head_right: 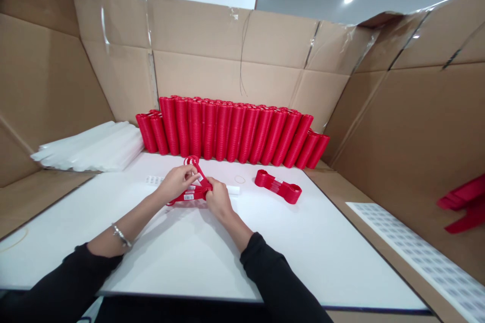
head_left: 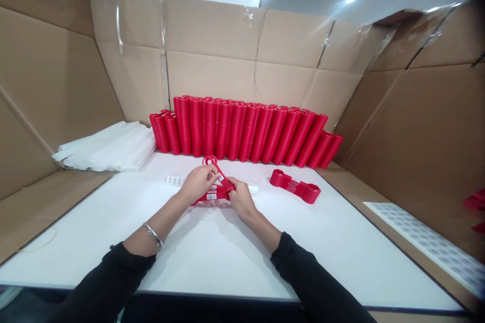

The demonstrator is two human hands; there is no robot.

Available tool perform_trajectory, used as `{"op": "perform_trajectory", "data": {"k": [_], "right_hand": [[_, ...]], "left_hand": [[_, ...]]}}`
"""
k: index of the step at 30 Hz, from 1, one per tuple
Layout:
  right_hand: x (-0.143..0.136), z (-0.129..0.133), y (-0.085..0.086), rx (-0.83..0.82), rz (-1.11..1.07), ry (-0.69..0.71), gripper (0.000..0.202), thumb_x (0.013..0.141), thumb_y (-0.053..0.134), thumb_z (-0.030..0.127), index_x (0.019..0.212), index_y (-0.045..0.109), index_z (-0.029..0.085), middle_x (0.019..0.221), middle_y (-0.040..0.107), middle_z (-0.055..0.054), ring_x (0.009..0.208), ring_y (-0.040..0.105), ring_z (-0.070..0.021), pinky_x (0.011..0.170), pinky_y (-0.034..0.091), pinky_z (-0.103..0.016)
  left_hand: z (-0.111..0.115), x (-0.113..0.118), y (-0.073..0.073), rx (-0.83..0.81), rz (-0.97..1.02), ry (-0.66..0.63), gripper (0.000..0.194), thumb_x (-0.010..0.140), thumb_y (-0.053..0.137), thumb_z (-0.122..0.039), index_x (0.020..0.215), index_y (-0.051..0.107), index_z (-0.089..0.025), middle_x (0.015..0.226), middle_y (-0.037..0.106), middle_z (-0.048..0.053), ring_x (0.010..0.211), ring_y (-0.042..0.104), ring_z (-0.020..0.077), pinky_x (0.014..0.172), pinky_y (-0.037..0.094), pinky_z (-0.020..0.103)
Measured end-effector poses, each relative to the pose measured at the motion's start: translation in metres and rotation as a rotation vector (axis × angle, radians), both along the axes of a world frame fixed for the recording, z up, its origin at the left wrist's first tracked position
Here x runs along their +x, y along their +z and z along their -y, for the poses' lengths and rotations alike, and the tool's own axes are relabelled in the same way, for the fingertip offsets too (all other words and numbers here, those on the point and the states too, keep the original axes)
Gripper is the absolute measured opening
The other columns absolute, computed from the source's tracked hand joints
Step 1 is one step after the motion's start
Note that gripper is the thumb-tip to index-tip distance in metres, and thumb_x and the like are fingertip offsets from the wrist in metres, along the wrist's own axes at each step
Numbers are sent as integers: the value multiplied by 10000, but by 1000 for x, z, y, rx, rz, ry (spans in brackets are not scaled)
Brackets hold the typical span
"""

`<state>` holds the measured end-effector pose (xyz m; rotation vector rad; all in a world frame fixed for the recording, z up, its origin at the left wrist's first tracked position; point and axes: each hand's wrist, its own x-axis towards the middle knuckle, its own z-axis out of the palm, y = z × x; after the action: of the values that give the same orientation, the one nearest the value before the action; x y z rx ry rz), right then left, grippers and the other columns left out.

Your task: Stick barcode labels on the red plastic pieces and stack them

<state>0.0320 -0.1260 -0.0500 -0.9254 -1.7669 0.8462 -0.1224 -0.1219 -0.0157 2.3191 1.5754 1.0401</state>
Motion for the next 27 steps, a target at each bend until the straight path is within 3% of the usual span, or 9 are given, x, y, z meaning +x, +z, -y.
{"op": "perform_trajectory", "data": {"k": [3, 6, 9, 12, 17, 23, 27], "right_hand": [[-1, 2, 3, 3, 10, -19, 392, 560, 314, 76, 804, 612, 150, 735, 625, -10, 659, 536, -150, 605, 392, -239], [-1, 2, 4, -1, 23, -45, 387, 549, 310, 75, 788, 607, 144, 708, 617, -10, 650, 531, -153, 606, 392, -242], [-1, 2, 2, -8, 14, -13, 400, 544, 313, 74, 805, 606, 150, 741, 627, -11, 672, 543, -156, 622, 403, -243], [-2, 3, 0, -18, -7, 43, 413, 542, 314, 72, 824, 603, 160, 779, 636, -10, 687, 554, -155, 626, 413, -239], [-1, 2, 0, -17, 19, 52, 403, 538, 311, 73, 806, 598, 163, 741, 628, -3, 660, 546, -154, 604, 410, -237], [0, -1, -3, -18, 9, 37, 449, 539, 313, 68, 861, 613, 153, 785, 644, -13, 697, 558, -158, 630, 418, -239], [1, -2, -4, -9, 45, 15, 435, 560, 320, 69, 860, 624, 151, 766, 645, -11, 701, 562, -161, 637, 415, -241]], "left_hand": [[3, 5, -1, 122, -189, 92, 242, 824, 472, -413, 787, 533, -182, 755, 570, 39, 776, 511, 206, 683, 360, 300], [4, 7, -4, 139, -255, 205, 312, 838, 441, -460, 917, 512, -167, 894, 577, 88, 871, 504, 247, 735, 369, 346], [0, 2, -8, 137, -194, 315, 451, 828, 448, -487, 1117, 431, -141, 1051, 548, 136, 956, 493, 272, 784, 374, 377], [-6, -7, -10, 128, -75, 338, 520, 835, 447, -471, 1232, 344, -152, 1087, 541, 127, 988, 498, 259, 817, 379, 371], [-9, -12, -10, 104, 35, 280, 327, 882, 348, -405, 1086, 456, -174, 964, 579, 95, 883, 538, 223, 748, 408, 333], [-6, -8, -7, 92, 171, 304, 339, 844, 409, -385, 1118, 367, -189, 826, 558, 44, 755, 560, 200, 667, 410, 303], [-8, -11, -4, 24, 281, 196, 187, 836, 397, -345, 968, 422, -214, 735, 538, -1, 691, 546, 166, 642, 404, 273]]}}
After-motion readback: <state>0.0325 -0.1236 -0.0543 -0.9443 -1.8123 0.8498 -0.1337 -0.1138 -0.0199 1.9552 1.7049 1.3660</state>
